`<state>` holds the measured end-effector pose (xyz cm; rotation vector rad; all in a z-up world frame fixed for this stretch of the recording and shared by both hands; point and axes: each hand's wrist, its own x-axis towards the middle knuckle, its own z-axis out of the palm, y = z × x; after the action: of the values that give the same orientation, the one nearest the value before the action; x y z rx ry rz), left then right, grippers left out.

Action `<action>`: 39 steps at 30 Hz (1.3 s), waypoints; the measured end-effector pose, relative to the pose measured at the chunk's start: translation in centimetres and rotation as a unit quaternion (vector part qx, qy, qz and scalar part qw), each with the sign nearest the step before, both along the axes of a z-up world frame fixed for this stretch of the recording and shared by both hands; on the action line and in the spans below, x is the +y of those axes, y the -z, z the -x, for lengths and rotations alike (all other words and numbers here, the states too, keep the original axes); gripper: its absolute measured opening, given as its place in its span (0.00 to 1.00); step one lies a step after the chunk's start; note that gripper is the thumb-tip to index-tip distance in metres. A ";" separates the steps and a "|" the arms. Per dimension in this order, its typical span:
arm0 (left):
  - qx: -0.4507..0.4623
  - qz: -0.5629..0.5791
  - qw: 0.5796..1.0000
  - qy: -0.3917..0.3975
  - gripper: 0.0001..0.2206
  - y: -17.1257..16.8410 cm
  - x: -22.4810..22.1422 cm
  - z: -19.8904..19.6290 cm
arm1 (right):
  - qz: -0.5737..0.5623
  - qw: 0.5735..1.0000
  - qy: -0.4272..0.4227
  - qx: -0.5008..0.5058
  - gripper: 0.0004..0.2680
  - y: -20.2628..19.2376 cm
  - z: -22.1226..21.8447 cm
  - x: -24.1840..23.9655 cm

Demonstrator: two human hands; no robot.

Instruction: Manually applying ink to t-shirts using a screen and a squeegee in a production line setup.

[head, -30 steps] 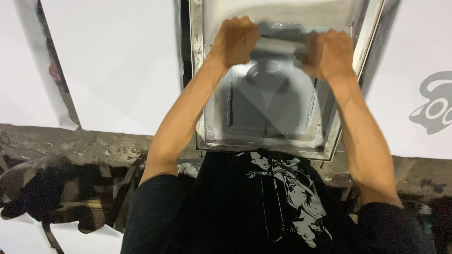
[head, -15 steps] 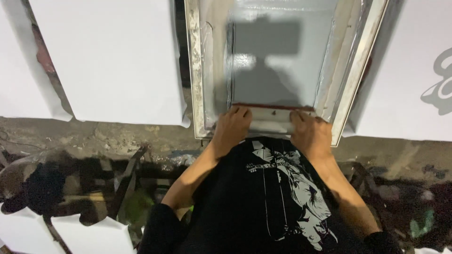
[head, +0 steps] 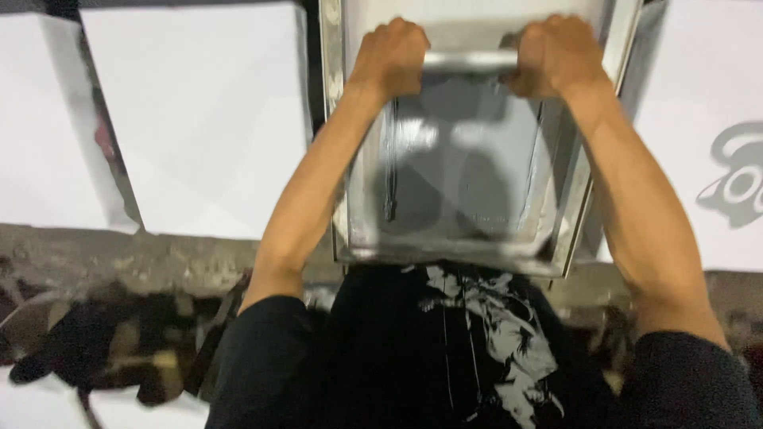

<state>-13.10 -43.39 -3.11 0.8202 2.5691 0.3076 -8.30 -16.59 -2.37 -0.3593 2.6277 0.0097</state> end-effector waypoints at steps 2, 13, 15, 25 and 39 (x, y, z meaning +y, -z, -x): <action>0.010 0.010 0.998 0.059 0.22 1.5 -0.3 -1.2 | -0.031 0.999 0.026 -0.026 0.14 1.4 -1.3 0.1; 0.022 -0.071 0.997 0.000 0.10 1.4 -2.5 -14.9 | -0.127 0.987 -0.095 0.027 0.14 -0.9 -14.1 -1.9; 0.038 -0.184 0.981 -0.041 0.12 1.0 -3.2 -17.7 | -0.102 0.989 -0.082 0.065 0.18 -1.1 -16.8 -2.4; -0.053 -0.024 0.998 -0.005 0.02 3.1 -4.8 -30.7 | 0.126 0.985 0.105 0.051 0.05 1.2 -30.5 -3.2; 0.131 -0.092 0.986 0.041 0.04 3.3 -0.5 -3.1 | -0.092 0.988 -0.062 0.111 0.12 2.7 -4.6 1.3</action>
<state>-9.96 -43.91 -6.41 1.0959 2.7699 0.4440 -3.70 -15.32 -5.04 -0.4812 2.7878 0.3507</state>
